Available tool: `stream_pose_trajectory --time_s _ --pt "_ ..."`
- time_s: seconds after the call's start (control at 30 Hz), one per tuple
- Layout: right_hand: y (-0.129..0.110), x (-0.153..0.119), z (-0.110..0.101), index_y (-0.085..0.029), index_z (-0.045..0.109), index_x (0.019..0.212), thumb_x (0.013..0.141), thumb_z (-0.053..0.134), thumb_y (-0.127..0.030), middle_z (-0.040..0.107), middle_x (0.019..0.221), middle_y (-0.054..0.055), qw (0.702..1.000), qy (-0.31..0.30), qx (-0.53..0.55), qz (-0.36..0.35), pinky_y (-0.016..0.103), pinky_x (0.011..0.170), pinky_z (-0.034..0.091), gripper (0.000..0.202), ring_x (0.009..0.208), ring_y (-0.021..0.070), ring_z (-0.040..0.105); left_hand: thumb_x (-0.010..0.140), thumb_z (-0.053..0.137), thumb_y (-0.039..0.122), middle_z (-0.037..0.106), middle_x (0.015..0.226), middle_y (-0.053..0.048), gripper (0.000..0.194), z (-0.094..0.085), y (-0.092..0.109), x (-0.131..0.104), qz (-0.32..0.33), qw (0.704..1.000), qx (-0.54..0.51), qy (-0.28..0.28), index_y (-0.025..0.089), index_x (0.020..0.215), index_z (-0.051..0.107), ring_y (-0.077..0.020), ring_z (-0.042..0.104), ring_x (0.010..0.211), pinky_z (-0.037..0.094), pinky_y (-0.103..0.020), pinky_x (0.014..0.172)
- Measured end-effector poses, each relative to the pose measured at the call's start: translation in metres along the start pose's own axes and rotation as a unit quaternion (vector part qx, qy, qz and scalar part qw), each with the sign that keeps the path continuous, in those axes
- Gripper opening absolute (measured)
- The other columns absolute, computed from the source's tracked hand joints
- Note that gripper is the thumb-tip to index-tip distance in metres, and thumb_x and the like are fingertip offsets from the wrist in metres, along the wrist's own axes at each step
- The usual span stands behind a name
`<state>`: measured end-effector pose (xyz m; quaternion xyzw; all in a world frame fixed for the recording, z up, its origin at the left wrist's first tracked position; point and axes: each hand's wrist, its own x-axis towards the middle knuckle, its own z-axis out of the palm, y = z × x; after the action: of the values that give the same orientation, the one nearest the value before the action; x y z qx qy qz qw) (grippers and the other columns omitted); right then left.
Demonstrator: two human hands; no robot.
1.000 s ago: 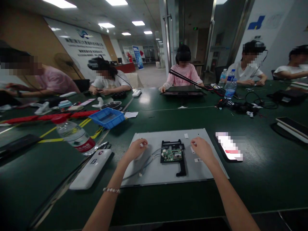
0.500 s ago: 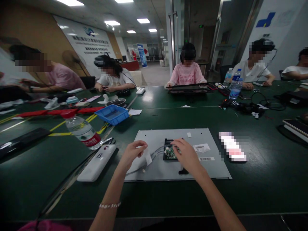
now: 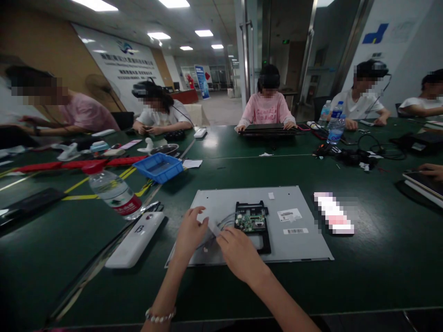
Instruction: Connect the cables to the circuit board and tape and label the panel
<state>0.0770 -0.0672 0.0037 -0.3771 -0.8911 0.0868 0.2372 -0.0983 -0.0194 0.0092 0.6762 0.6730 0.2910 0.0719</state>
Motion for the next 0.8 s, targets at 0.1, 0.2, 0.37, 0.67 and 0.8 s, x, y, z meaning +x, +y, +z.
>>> stream_pose_trajectory --time_s 0.1,0.2,0.37,0.67,0.8 --pt "0.003 -0.001 0.006 -0.014 0.057 0.111 0.084 0.049 -0.01 0.061 0.113 0.008 1.0 0.001 -0.008 -0.003 0.034 0.102 0.038 0.029 0.114 0.0193 0.047 0.083 0.045 0.016 0.055 0.103 -0.005 0.019 -0.001 0.015 -0.016 0.029 0.996 0.081 -0.023 0.019 0.1 0.053 -0.0169 0.059 0.081 0.044 -0.028 0.078" --pt "0.003 -0.003 0.012 -0.012 0.059 0.107 0.084 0.047 -0.009 0.063 0.108 0.009 1.0 -0.001 -0.006 -0.009 0.033 0.103 0.036 0.026 0.11 0.0181 0.051 0.083 0.046 0.016 0.057 0.097 -0.006 0.014 0.002 0.026 -0.03 0.053 0.984 0.157 -0.07 0.018 0.094 0.054 -0.0218 0.055 0.094 0.042 -0.031 0.081" --pt "-0.003 -0.009 0.007 -0.013 0.061 0.104 0.085 0.046 -0.009 0.065 0.106 0.007 1.0 0.002 0.015 -0.024 0.036 0.109 0.026 0.025 0.111 0.0171 0.052 0.082 0.048 0.018 0.056 0.101 -0.007 0.015 0.008 0.03 -0.039 0.044 0.972 0.21 -0.098 0.017 0.096 0.054 -0.0233 0.052 0.096 0.041 -0.032 0.079" --pt "0.12 -0.022 -0.052 -0.021 0.06 0.113 0.087 0.045 -0.02 0.062 0.115 0.008 0.979 0.056 -0.033 0.193 0.039 0.096 0.04 0.031 0.107 0.0203 0.055 0.083 0.05 0.022 0.053 0.114 -0.009 0.028 0.01 0.026 -0.047 0.037 0.982 0.175 -0.062 0.016 0.11 0.05 -0.0241 0.051 0.104 0.04 -0.034 0.086" --pt "0.175 -0.013 -0.058 -0.018 0.062 0.11 0.084 0.052 -0.021 0.063 0.112 0.01 0.977 -0.021 -0.098 0.191 0.034 0.092 0.041 0.028 0.104 0.0213 0.056 0.083 0.051 0.023 0.053 0.114 -0.01 0.031 0.013 0.025 -0.047 0.028 0.985 0.163 -0.048 0.015 0.113 0.048 -0.025 0.052 0.104 0.04 -0.036 0.087"
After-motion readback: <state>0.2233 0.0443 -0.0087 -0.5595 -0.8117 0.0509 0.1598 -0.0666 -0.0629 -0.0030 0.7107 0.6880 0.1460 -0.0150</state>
